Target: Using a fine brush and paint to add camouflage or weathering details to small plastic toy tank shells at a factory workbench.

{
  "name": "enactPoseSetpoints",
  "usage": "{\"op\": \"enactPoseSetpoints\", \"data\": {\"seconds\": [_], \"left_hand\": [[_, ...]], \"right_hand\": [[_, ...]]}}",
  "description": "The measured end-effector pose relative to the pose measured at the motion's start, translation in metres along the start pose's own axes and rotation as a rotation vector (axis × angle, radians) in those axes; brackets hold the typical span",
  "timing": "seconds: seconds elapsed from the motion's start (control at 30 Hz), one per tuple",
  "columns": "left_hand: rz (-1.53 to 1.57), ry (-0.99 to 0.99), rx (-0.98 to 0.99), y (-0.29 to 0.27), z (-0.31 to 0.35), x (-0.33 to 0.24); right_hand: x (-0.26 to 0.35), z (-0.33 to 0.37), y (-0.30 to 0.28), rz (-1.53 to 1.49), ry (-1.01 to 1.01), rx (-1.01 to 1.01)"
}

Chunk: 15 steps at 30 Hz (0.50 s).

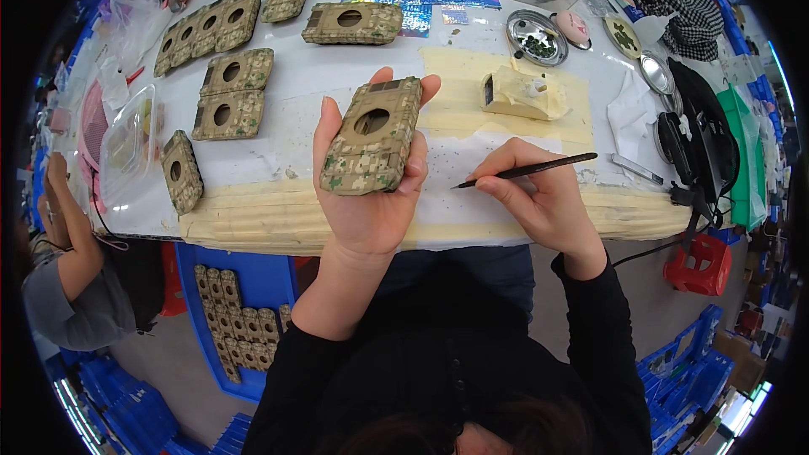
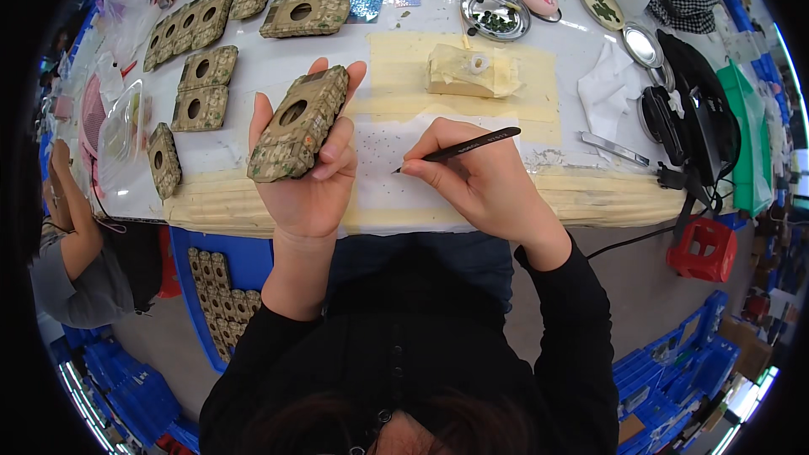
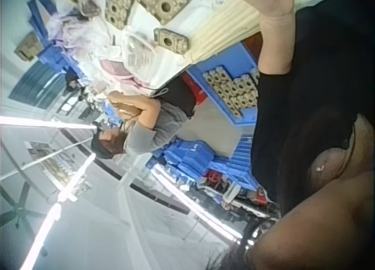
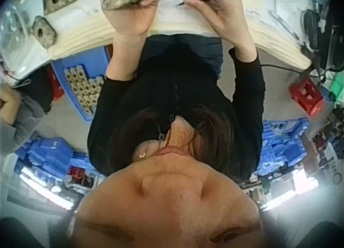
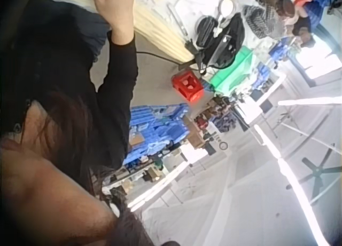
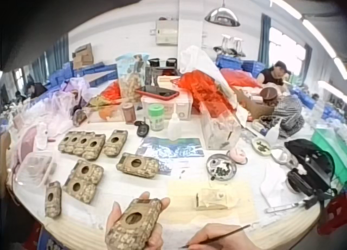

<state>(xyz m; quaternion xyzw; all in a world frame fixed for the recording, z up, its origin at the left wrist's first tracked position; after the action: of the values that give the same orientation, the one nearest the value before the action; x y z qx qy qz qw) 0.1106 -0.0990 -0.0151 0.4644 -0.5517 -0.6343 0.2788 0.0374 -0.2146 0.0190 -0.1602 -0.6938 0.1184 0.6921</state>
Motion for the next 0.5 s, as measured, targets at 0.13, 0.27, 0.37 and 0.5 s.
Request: {"op": "enactPoseSetpoints", "data": {"seconds": [0.13, 0.27, 0.37, 0.5], "left_hand": [[0.002, 0.0, 0.003, 0.0, 0.0, 0.0], [-0.008, 0.001, 0.01, 0.0, -0.001, 0.0], [-0.018, 0.006, 0.013, 0.0, 0.0, -0.001], [-0.012, 0.0, 0.017, 0.001, -0.001, 0.002]], "right_hand": [[0.002, 0.002, -0.003, 0.008, -0.009, -0.017], [0.018, 0.009, -0.008, 0.07, -0.173, -0.08], [0.046, 0.022, -0.008, 0.209, -0.451, -0.133], [0.068, 0.046, 0.0, 0.488, -0.738, -0.242]]}}
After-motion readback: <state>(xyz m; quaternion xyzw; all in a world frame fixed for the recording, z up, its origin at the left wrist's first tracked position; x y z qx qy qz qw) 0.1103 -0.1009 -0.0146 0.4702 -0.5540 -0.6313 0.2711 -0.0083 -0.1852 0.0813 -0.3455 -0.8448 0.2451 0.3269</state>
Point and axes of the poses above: each hand's wrist, its own z-axis away from the middle knuckle, its own y-axis out of the palm, x = y × z, the point moved 9 cm from there along -z, towards the middle knuckle, and after that the axes turned 11 degrees about y, right-handed, at the moved point
